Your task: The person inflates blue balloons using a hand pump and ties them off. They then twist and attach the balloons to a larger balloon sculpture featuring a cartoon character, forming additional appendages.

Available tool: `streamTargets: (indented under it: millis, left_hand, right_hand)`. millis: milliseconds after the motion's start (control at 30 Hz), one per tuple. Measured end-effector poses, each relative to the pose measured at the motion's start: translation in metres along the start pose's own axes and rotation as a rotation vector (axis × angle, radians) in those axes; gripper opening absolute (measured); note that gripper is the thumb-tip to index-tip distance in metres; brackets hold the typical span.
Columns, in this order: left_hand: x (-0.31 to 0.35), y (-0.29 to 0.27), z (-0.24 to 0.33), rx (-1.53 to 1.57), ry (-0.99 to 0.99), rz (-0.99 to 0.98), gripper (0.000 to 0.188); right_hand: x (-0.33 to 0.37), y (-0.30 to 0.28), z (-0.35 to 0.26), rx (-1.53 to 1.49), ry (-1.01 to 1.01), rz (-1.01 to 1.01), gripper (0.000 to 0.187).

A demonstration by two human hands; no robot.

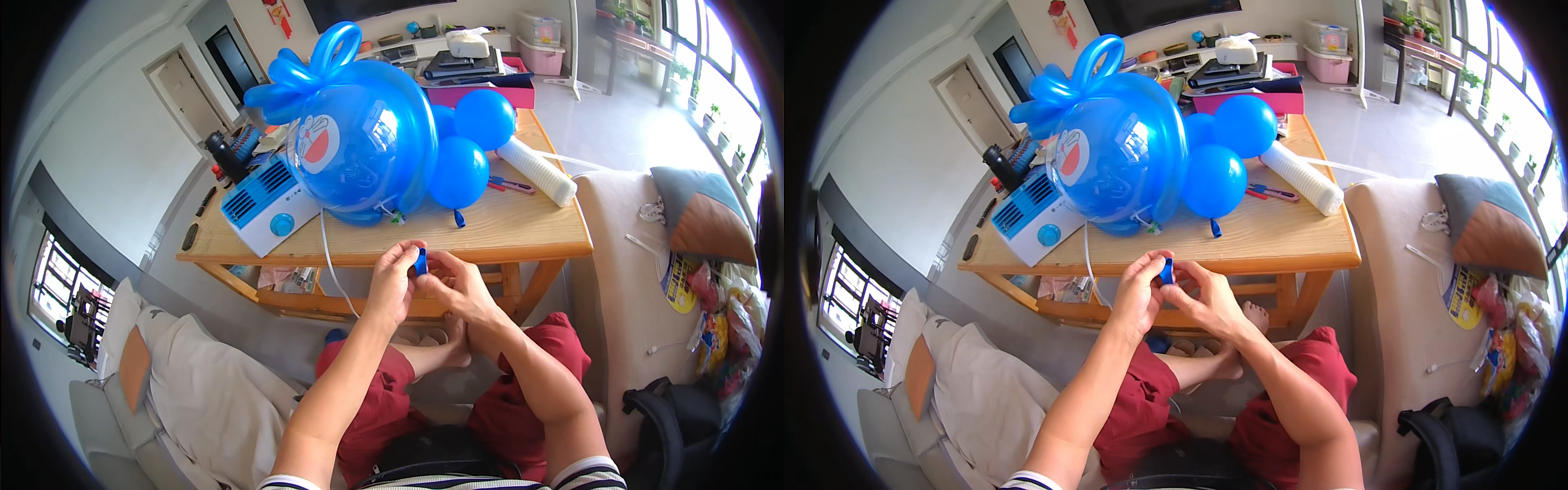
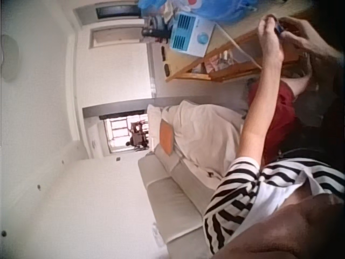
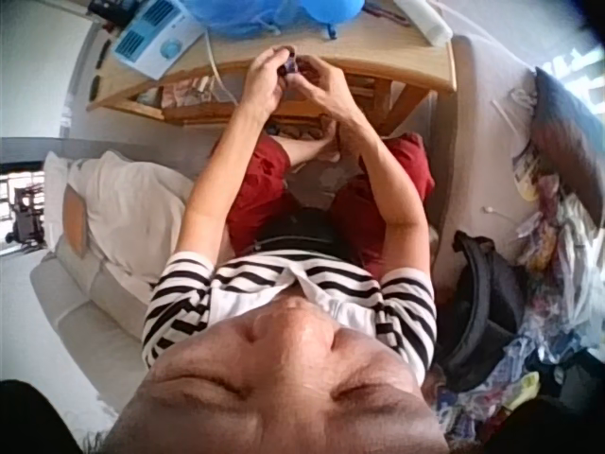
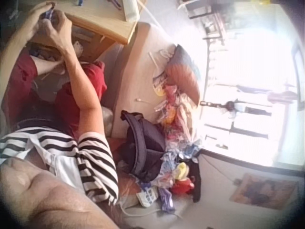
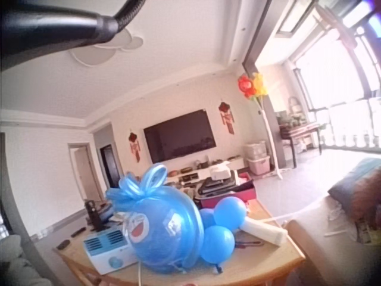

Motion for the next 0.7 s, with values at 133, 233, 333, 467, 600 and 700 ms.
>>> streamTargets:
  millis: [133,233,333,467,600,700]
  left_hand:
    - [0.007,-0.005,0.008,-0.114,0.103,0.067,0.017]
    - [0.014,-0.014,0.003,-0.065,0.077,0.127,0.017]
    - [0.029,-0.019,-0.019,0.045,-0.033,0.208,0.027]
    - [0.065,-0.021,-0.047,0.426,-0.61,-0.16,0.049]
    - [0.063,-0.015,-0.063,0.378,-0.458,0.072,0.04]
    - [0.062,-0.007,-0.058,0.369,-0.463,0.125,0.033]
  right_hand:
    - [0.0,0.0,-0.005,-0.084,0.163,0.067,0.017]
    - [-0.001,-0.003,-0.001,-0.082,0.182,0.115,0.009]
    - [0.001,-0.003,0.005,-0.066,0.069,0.113,0.008]
    - [0.008,0.009,-0.006,0.449,-0.092,0.002,0.009]
    - [0.014,0.015,0.007,0.67,-0.254,-0.125,0.009]
    - [0.013,0.009,0.014,0.739,-0.273,-0.209,0.009]
Point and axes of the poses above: each hand's wrist, its own x-axis away from the middle knuckle, its own y-axis out of the palm, z = x × y, the point moved 1 cm from there along -x, towards the middle knuckle, and after that the axes turned 7 degrees about -x, right-handed, at the moved point
